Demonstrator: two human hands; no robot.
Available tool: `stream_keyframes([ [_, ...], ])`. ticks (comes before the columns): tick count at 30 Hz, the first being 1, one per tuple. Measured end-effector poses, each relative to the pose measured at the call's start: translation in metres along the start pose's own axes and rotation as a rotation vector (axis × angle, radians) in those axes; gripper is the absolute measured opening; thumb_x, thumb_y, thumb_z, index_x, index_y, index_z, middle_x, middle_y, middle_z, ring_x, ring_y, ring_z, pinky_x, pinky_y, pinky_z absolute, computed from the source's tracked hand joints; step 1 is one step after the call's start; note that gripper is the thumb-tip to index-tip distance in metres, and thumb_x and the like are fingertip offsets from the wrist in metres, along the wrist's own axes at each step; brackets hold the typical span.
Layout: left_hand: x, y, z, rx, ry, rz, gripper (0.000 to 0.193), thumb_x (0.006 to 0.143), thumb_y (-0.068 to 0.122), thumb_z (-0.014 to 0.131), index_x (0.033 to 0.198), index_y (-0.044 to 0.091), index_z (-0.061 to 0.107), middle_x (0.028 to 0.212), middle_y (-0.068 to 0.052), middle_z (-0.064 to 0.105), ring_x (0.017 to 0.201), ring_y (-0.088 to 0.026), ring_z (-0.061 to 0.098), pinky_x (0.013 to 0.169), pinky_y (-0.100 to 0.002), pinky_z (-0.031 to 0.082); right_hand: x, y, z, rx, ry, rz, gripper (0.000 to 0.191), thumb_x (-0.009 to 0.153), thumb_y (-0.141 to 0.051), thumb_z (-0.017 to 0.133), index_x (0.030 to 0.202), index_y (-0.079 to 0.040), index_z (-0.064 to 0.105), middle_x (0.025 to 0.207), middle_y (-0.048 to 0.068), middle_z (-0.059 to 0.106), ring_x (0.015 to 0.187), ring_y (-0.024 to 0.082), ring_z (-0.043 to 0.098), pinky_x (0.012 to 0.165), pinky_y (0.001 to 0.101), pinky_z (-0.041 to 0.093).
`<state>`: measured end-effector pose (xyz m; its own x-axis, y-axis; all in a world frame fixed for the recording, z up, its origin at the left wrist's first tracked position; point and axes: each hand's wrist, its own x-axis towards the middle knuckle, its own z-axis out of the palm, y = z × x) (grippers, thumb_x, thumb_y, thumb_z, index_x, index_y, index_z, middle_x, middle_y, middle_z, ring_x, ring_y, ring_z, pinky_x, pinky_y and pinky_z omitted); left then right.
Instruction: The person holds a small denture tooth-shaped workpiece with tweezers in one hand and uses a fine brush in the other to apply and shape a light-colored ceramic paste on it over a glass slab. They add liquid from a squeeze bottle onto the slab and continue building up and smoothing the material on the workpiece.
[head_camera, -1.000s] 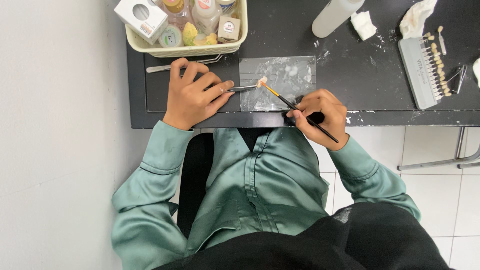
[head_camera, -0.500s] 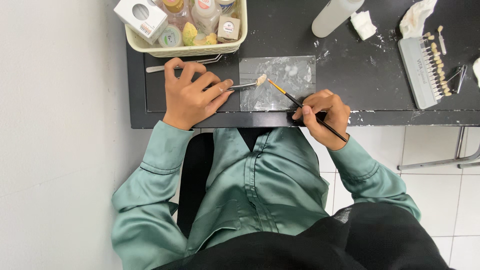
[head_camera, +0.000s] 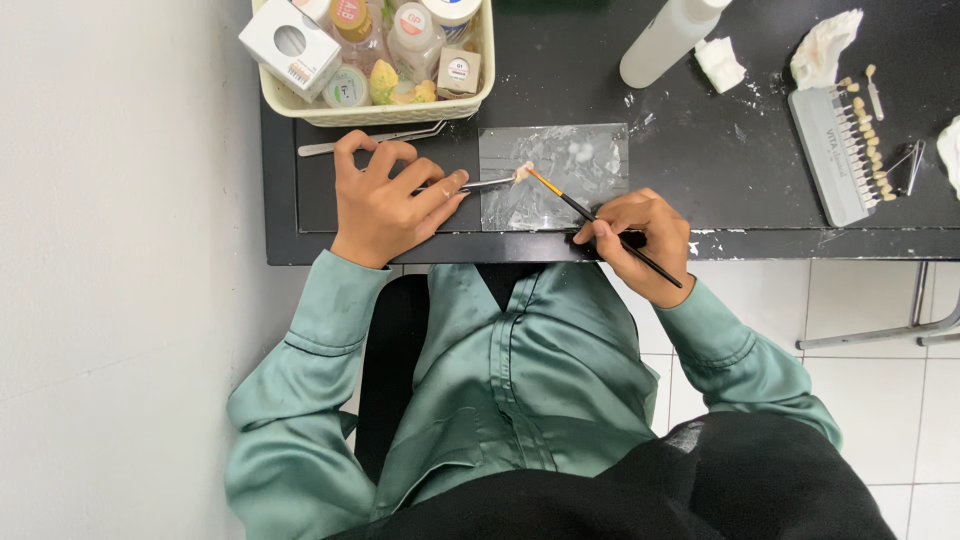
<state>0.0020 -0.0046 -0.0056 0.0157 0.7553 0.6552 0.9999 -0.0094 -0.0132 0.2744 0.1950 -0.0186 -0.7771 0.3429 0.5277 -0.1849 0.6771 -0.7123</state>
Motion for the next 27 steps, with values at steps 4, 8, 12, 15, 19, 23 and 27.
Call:
stream_keyframes([
  [4,-0.0010,-0.0003,0.0009,-0.004,-0.004,-0.003,0.019,0.091,0.030,0.089,0.108,0.027,0.079,0.094,0.013,0.064,0.098,-0.015,0.056,0.098,-0.047,0.036,-0.0010,0.0009,0.0011,-0.016,0.004,-0.001,0.022,0.097,0.006,0.068,0.095,-0.006,0.050,0.086,0.009,0.073,0.081,0.020,0.071,0.080,0.0333,0.052],
  [8,-0.0011,-0.0007,0.0022,-0.006,0.007,0.005,0.020,0.091,0.030,0.089,0.108,0.026,0.079,0.095,0.013,0.065,0.098,-0.015,0.056,0.098,-0.047,0.036,-0.0044,0.0032,0.0021,0.054,0.033,0.068,0.022,0.097,0.007,0.068,0.094,-0.006,0.050,0.086,0.011,0.069,0.077,0.018,0.072,0.072,0.0294,0.054],
  [12,-0.0013,-0.0006,0.0023,-0.012,0.004,0.005,0.021,0.091,0.030,0.089,0.108,0.025,0.079,0.095,0.012,0.065,0.099,-0.016,0.056,0.098,-0.047,0.036,-0.0028,0.0025,0.0018,0.051,0.038,0.008,0.022,0.098,0.008,0.067,0.096,-0.005,0.050,0.086,0.011,0.070,0.079,0.020,0.072,0.074,0.0322,0.054],
  [15,-0.0017,-0.0002,0.0018,-0.018,0.002,0.002,0.021,0.091,0.030,0.090,0.108,0.025,0.080,0.095,0.012,0.065,0.099,-0.016,0.056,0.098,-0.047,0.036,-0.0005,0.0003,0.0011,0.018,0.009,-0.037,0.022,0.097,0.008,0.068,0.097,-0.004,0.050,0.087,0.011,0.070,0.081,0.021,0.072,0.077,0.0349,0.053],
  [19,-0.0007,-0.0004,0.0019,-0.018,0.005,-0.003,0.020,0.091,0.030,0.090,0.108,0.025,0.080,0.094,0.012,0.065,0.099,-0.016,0.056,0.098,-0.047,0.036,-0.0017,0.0002,-0.0002,-0.019,-0.012,-0.001,0.022,0.095,0.009,0.068,0.093,-0.005,0.051,0.085,0.013,0.067,0.075,0.021,0.072,0.070,0.0331,0.054],
  [23,-0.0013,0.0002,0.0009,-0.024,-0.004,-0.006,0.021,0.090,0.031,0.090,0.108,0.025,0.080,0.094,0.012,0.065,0.099,-0.016,0.057,0.098,-0.047,0.036,-0.0062,0.0030,0.0025,0.122,0.039,0.091,0.019,0.099,0.009,0.064,0.096,-0.003,0.049,0.093,0.013,0.065,0.079,0.021,0.076,0.066,0.0290,0.060],
  [27,-0.0004,-0.0003,0.0015,-0.023,0.000,-0.003,0.021,0.090,0.031,0.090,0.107,0.024,0.080,0.094,0.012,0.065,0.098,-0.016,0.056,0.098,-0.047,0.036,-0.0053,0.0042,0.0030,0.094,0.028,0.029,0.020,0.099,0.008,0.066,0.096,-0.003,0.050,0.093,0.013,0.065,0.082,0.023,0.076,0.069,0.0308,0.058],
])
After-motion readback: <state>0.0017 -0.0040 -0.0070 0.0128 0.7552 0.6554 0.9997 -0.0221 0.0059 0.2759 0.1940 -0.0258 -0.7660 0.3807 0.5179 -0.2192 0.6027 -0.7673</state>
